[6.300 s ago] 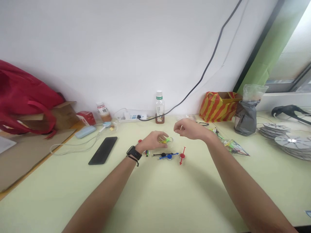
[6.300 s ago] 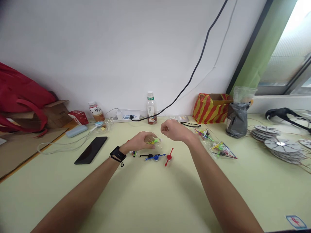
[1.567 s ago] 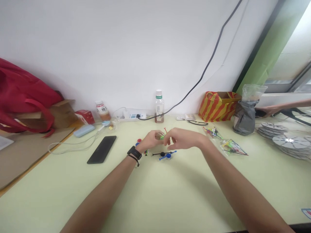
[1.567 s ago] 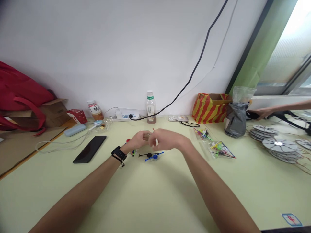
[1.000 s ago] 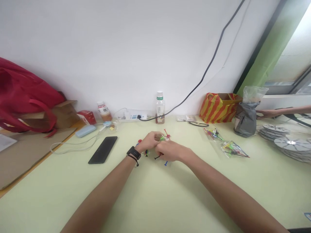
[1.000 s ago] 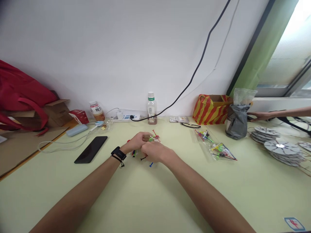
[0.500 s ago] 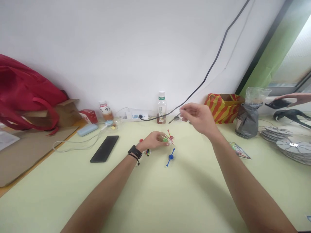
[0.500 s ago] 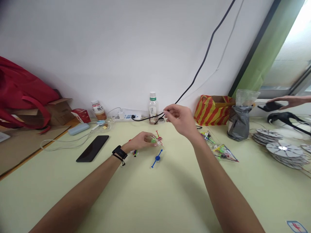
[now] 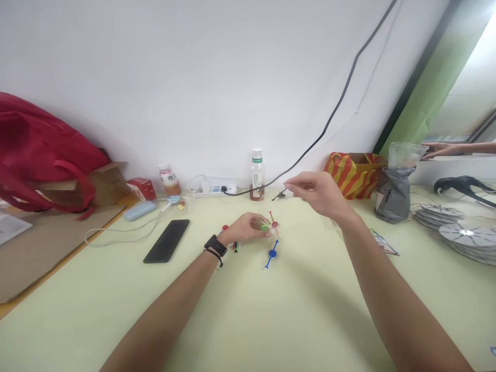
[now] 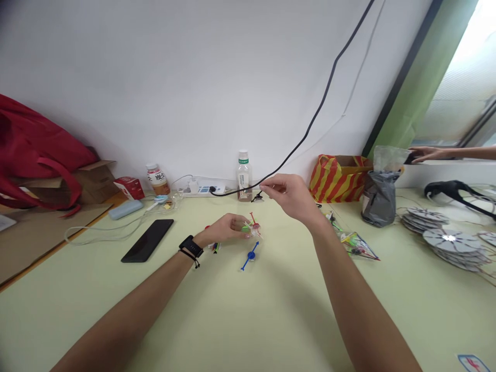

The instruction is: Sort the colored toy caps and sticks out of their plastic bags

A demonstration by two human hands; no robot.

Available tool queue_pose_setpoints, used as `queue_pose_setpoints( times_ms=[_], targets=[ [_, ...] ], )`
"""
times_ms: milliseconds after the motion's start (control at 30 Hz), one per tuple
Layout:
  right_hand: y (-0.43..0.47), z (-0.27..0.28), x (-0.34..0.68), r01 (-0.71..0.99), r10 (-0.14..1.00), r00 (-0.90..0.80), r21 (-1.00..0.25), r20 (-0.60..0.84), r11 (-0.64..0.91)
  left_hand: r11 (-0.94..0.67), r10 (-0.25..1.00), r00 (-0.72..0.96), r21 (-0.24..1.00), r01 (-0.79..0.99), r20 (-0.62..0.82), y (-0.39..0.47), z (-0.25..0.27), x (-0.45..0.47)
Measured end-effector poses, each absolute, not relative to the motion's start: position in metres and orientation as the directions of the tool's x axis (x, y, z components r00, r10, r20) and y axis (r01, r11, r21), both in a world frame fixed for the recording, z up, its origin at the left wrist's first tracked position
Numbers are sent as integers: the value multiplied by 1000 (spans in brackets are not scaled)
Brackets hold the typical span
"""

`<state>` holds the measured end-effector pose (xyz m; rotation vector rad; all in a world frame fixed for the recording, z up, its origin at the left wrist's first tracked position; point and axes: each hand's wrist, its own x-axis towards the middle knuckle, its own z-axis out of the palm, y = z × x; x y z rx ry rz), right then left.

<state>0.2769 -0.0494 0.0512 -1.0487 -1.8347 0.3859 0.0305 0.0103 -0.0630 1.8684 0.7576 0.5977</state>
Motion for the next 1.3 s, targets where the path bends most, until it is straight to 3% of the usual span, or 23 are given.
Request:
queue_pose_setpoints(
  times_ms=[167,633,867,1033,1167,1233,1300],
  targets=[
    [-45,47,274,596,777,-151,-571,610,565,-321,714,695,922,216,86,7,-60,33],
    [-38,25,242,756,896,-206,-518,393,400,-396,717,682,891,223,148,6,-65,40],
    [-47,34,250,815,910,-285,-423,300,395,-385,688,715,897,215,124,6,-63,38],
    [-51,39,257,774,901,-374,-461,220,434,-395,719,685,880,263,118,7,-63,36],
    [-57,47,257,739,869,-375,-462,322,490,-390,721,682,886,250,125,8,-66,36],
    [-62,50,254,681,818,-474,-453,325,575,-387,725,677,888,248,127,10,-67,35],
    [-67,49,247,604,743,-628,-457,232,653,-391,722,681,884,257,121,13,-68,34]
  ],
)
